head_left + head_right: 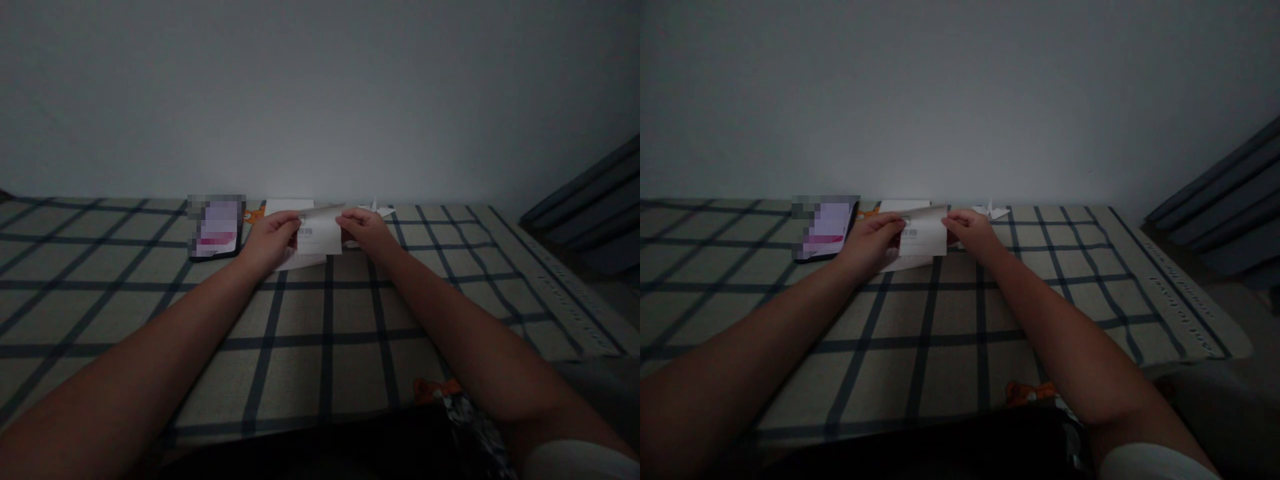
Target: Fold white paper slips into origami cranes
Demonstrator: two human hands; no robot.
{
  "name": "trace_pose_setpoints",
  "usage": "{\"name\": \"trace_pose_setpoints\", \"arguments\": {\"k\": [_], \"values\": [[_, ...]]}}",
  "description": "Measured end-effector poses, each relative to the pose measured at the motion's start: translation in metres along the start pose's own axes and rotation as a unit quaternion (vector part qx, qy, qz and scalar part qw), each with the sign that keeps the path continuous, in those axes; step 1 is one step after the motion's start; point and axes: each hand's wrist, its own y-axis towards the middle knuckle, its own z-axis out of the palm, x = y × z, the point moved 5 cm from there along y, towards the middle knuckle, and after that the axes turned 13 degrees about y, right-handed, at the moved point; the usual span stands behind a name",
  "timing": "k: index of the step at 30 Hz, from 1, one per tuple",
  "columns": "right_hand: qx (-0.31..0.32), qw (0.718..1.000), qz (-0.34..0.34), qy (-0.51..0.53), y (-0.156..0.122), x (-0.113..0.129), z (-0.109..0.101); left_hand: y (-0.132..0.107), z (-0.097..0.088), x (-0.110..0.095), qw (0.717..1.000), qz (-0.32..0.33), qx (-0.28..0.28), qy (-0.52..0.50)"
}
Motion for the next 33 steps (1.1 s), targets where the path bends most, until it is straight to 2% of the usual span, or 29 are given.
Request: {"name": "trace_pose_setpoints", "arguments": {"k": [3, 5, 10, 13, 21, 26, 30, 33], "values": [[0.033, 0.999, 0.009, 0.011, -0.001, -0.004, 0.003, 0.000, -0.003, -0.002, 1.000, 0.007, -0.025, 0.008], [0.043, 0.999, 0.008, 0.005, 0.000, -0.006, 0.004, -0.001, -0.002, -0.004, 1.000, 0.005, -0.018, -0.004], [0.022, 1.000, -0.002, -0.014, 0.003, -0.005, -0.001, -0.003, 0.007, -0.003, 0.995, -0.038, 0.032, -0.092], [0.008, 1.000, -0.003, -0.018, 0.003, -0.004, -0.002, -0.004, 0.011, -0.002, 0.992, -0.049, 0.060, -0.095], [0.021, 0.999, -0.017, -0.024, 0.002, -0.003, 0.001, -0.005, 0.005, -0.005, 0.997, -0.044, 0.035, -0.061], [-0.011, 0.999, -0.036, -0.017, 0.003, -0.001, -0.003, -0.006, 0.012, -0.004, 0.989, -0.056, 0.080, -0.109], [-0.020, 0.999, -0.025, -0.004, 0.005, -0.003, -0.004, -0.007, 0.009, -0.005, 0.995, -0.060, 0.049, -0.059], [-0.004, 1.000, -0.004, 0.016, 0.005, -0.007, -0.002, -0.008, 0.005, -0.008, 0.998, -0.049, 0.023, -0.038]]}}
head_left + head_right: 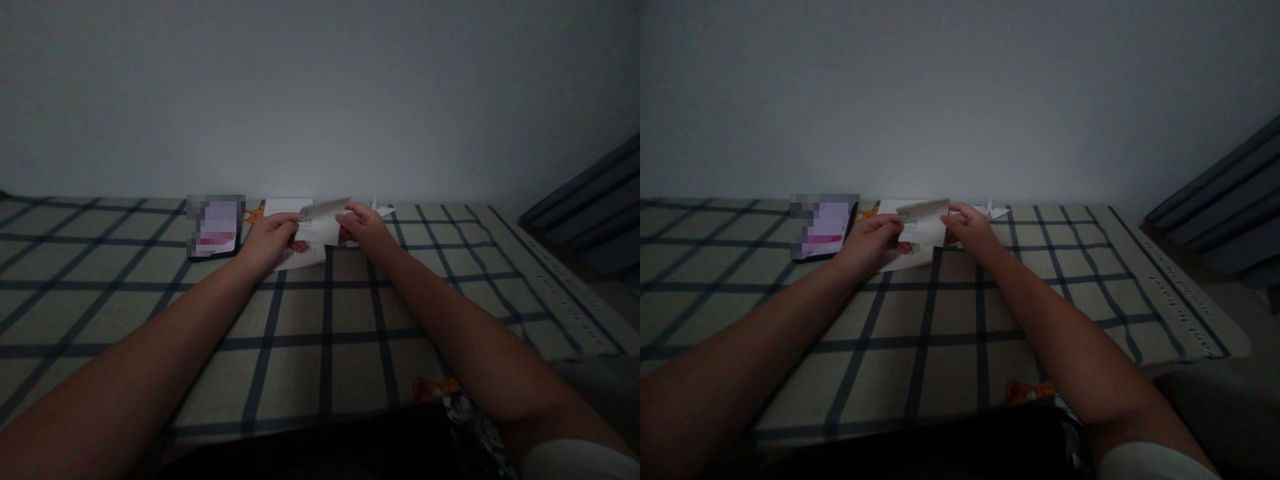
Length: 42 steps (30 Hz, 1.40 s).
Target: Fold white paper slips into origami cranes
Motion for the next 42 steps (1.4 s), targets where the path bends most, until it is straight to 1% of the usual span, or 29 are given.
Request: {"name": "trace_pose_setpoints", "arguments": {"k": [3, 5, 8, 10, 11, 13, 15, 18, 20, 23, 26, 28, 31, 34, 36, 39, 42], "values": [[0.030, 0.999, 0.012, -0.023, -0.001, -0.001, 0.003, 0.000, -0.001, -0.002, 1.000, 0.008, -0.004, 0.012], [0.025, 0.999, 0.008, -0.041, -0.002, 0.001, 0.003, 0.000, 0.000, -0.002, 1.000, 0.005, 0.000, -0.005], [-0.001, 0.999, -0.006, -0.051, -0.002, 0.005, 0.000, 0.000, 0.005, 0.001, 0.998, -0.010, 0.037, -0.050], [-0.015, 0.999, -0.015, -0.051, -0.002, 0.007, -0.001, -0.001, 0.008, 0.001, 0.997, -0.018, 0.067, -0.043], [-0.017, 0.998, -0.017, -0.050, -0.001, 0.007, -0.002, -0.001, 0.008, 0.001, 0.997, -0.018, 0.073, -0.025], [-0.014, 0.999, -0.013, -0.044, -0.001, 0.006, -0.002, -0.002, 0.007, -0.001, 0.998, -0.013, 0.067, 0.017], [0.001, 1.000, -0.003, -0.027, -0.001, 0.003, -0.001, -0.002, 0.005, -0.004, 0.998, -0.009, 0.048, 0.042], [0.033, 0.999, 0.012, -0.001, -0.002, -0.001, 0.003, -0.004, 0.003, -0.008, 0.999, -0.002, 0.024, 0.038], [0.045, 0.999, 0.020, -0.009, -0.002, -0.002, 0.005, -0.005, 0.003, -0.009, 0.999, 0.003, 0.025, 0.026], [0.031, 0.999, 0.015, -0.039, -0.002, -0.001, 0.003, -0.004, 0.005, -0.006, 0.999, 0.002, 0.051, 0.003], [0.019, 0.998, 0.003, -0.052, -0.002, 0.001, 0.000, -0.003, 0.008, -0.001, 0.996, -0.019, 0.087, -0.025], [0.014, 0.998, -0.001, -0.057, -0.001, 0.002, -0.001, -0.002, 0.009, 0.003, 0.994, -0.029, 0.101, -0.027], [0.010, 0.998, -0.003, -0.068, -0.001, 0.001, -0.002, 0.000, 0.007, 0.005, 0.996, -0.030, 0.080, -0.004], [0.014, 0.998, -0.005, -0.063, 0.000, -0.002, -0.003, -0.002, 0.006, 0.002, 0.997, -0.024, 0.064, 0.025], [0.018, 0.998, -0.011, -0.053, 0.000, -0.002, -0.003, -0.003, 0.006, 0.000, 0.997, -0.017, 0.066, 0.031], [0.010, 0.999, -0.015, -0.050, -0.002, 0.001, -0.002, -0.003, 0.006, -0.002, 0.998, -0.008, 0.060, 0.010], [-0.002, 0.998, -0.018, -0.062, -0.003, 0.005, -0.001, -0.003, 0.008, 0.000, 0.997, -0.009, 0.079, -0.011]]}}
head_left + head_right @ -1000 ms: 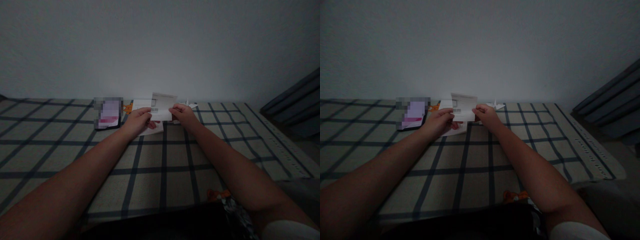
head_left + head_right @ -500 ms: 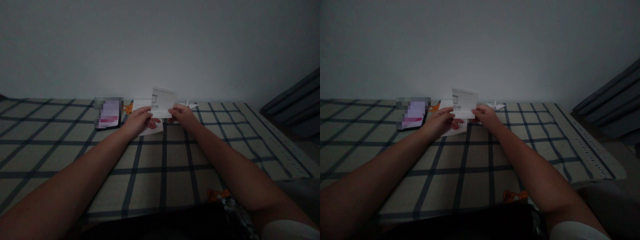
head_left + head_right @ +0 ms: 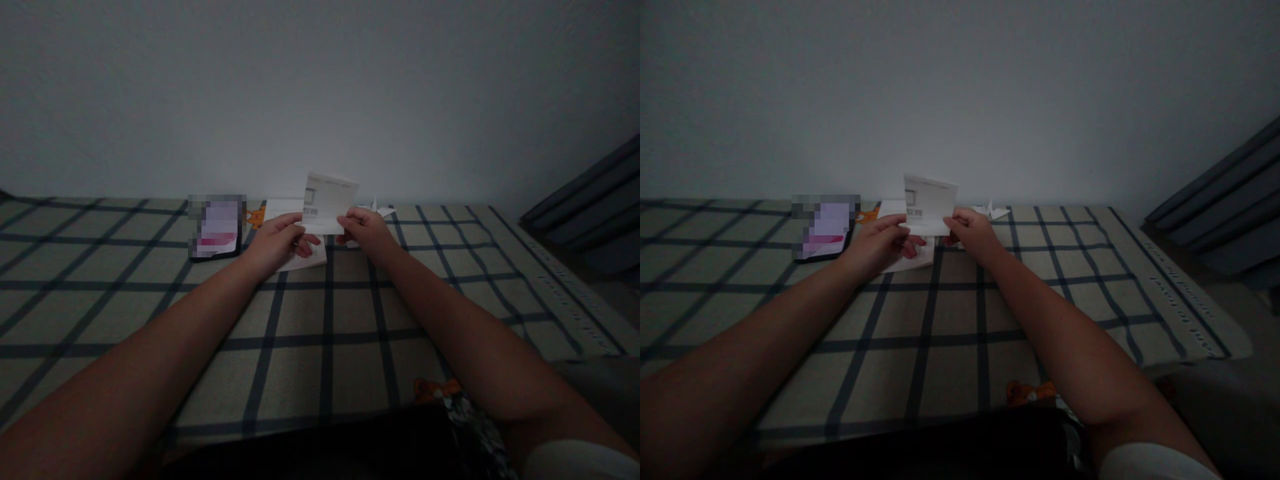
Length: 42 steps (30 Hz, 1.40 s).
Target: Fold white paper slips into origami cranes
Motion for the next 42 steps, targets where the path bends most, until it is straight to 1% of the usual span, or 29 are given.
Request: {"name": "trace_pose_setpoints", "arguments": {"k": [2, 6, 8, 11, 13, 15, 17, 20, 22, 24, 26, 28, 30, 33, 36, 39, 42], "values": [[-0.006, 1.000, 0.002, -0.004, 0.000, 0.001, -0.001, 0.000, 0.001, 0.001, 1.000, -0.008, 0.001, 0.005], [-0.004, 1.000, 0.013, -0.006, 0.000, 0.001, -0.001, -0.001, -0.003, 0.001, 0.998, -0.031, -0.047, 0.021], [-0.001, 1.000, 0.016, -0.003, 0.000, 0.000, -0.001, -0.002, -0.004, -0.001, 0.998, -0.025, -0.048, 0.028], [0.001, 1.000, 0.014, -0.001, 0.000, -0.001, -0.001, -0.003, -0.001, -0.003, 0.999, -0.015, -0.007, 0.034], [0.010, 1.000, 0.019, 0.005, 0.001, -0.003, -0.001, -0.003, 0.003, -0.001, 0.999, -0.022, 0.031, 0.033], [0.027, 0.999, 0.032, 0.008, 0.001, -0.004, 0.001, -0.002, 0.005, 0.004, 0.998, -0.023, 0.052, 0.030], [0.052, 0.998, 0.046, -0.002, 0.000, -0.004, 0.004, 0.002, 0.003, 0.007, 0.999, -0.002, 0.037, 0.016], [0.097, 0.994, 0.053, -0.022, -0.004, -0.003, 0.010, 0.007, -0.008, 0.009, 0.998, 0.051, -0.037, 0.004], [0.116, 0.992, 0.051, -0.027, -0.006, -0.002, 0.013, 0.009, -0.015, 0.009, 0.994, 0.065, -0.073, 0.045], [0.112, 0.992, 0.045, -0.018, -0.006, -0.002, 0.013, 0.008, -0.017, 0.008, 0.989, 0.065, -0.094, 0.097], [0.088, 0.995, 0.040, 0.001, -0.005, -0.002, 0.010, 0.006, -0.016, 0.006, 0.985, 0.066, -0.099, 0.123], [0.061, 0.997, 0.038, 0.018, -0.003, -0.002, 0.007, 0.005, -0.012, 0.004, 0.987, 0.065, -0.085, 0.117], [0.048, 0.998, 0.040, 0.020, -0.001, -0.002, 0.005, 0.004, -0.009, 0.003, 0.990, 0.066, -0.072, 0.097], [0.064, 0.997, 0.041, 0.007, -0.002, -0.003, 0.006, 0.004, -0.011, -0.001, 0.990, 0.078, -0.083, 0.078], [0.089, 0.995, 0.047, 0.004, -0.004, -0.005, 0.010, 0.005, -0.014, -0.003, 0.987, 0.082, -0.090, 0.101], [0.075, 0.996, 0.049, 0.016, -0.004, -0.003, 0.010, 0.004, -0.012, -0.003, 0.989, 0.071, -0.066, 0.113], [0.055, 0.997, 0.046, 0.016, -0.003, 0.000, 0.008, 0.002, -0.007, 0.000, 0.994, 0.066, -0.036, 0.085]]}}
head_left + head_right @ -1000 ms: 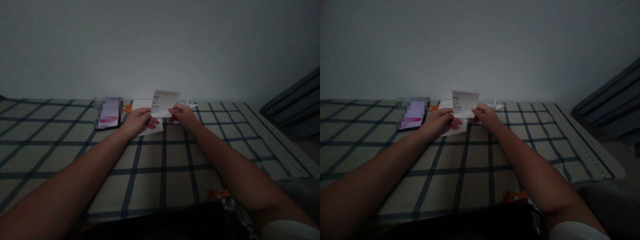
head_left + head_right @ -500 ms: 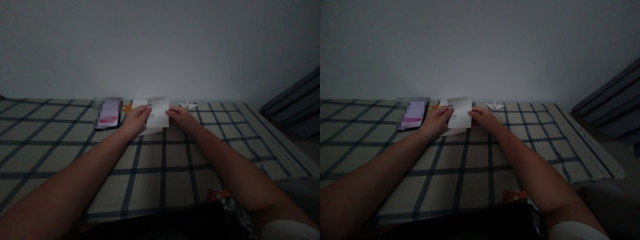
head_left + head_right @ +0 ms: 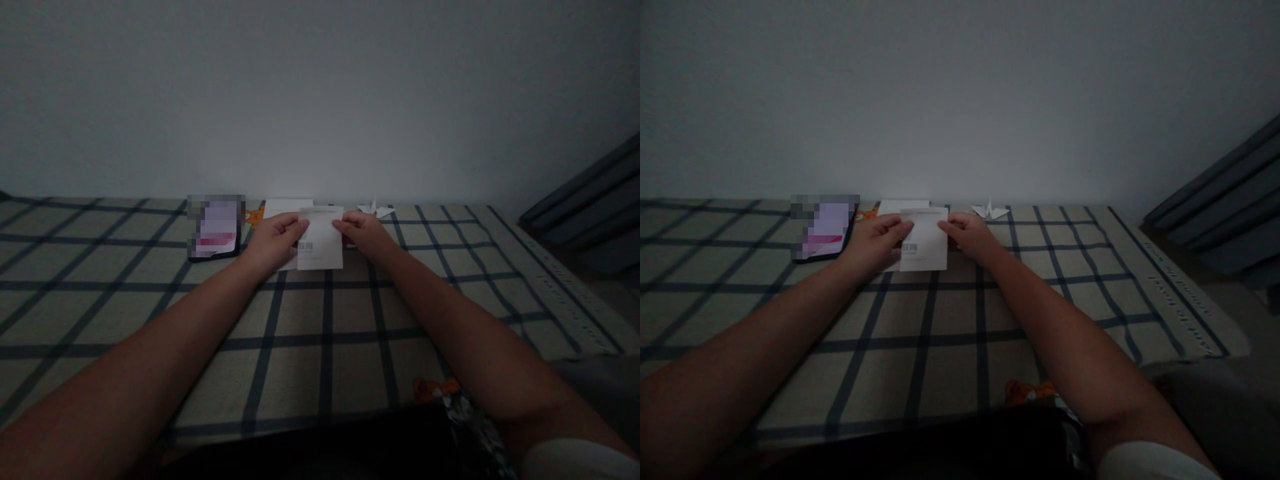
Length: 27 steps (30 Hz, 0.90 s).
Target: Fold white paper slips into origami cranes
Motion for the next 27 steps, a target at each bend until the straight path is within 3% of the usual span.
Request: {"name": "trace_pose_setpoints", "arguments": {"k": [8, 12, 19, 21, 25, 27], "values": [[0.043, 0.998, -0.012, -0.035, 0.000, -0.003, 0.002, -0.001, -0.008, -0.006, 0.998, -0.001, -0.066, 0.006], [0.041, 0.999, -0.002, -0.032, 0.001, -0.007, 0.000, -0.003, -0.005, -0.009, 0.997, -0.011, -0.061, -0.034], [0.033, 0.997, -0.020, -0.064, -0.003, 0.004, 0.005, -0.001, -0.009, -0.004, 0.989, -0.022, -0.108, -0.093], [0.025, 0.997, -0.021, -0.065, -0.003, 0.005, 0.005, -0.001, -0.008, -0.002, 0.989, -0.033, -0.093, -0.113], [0.004, 1.000, -0.025, -0.016, 0.000, 0.003, 0.000, -0.002, 0.001, 0.001, 0.997, -0.047, -0.003, -0.067], [-0.007, 0.999, -0.037, 0.009, 0.002, 0.002, -0.002, -0.001, 0.002, 0.004, 0.997, -0.047, 0.001, -0.057]]}}
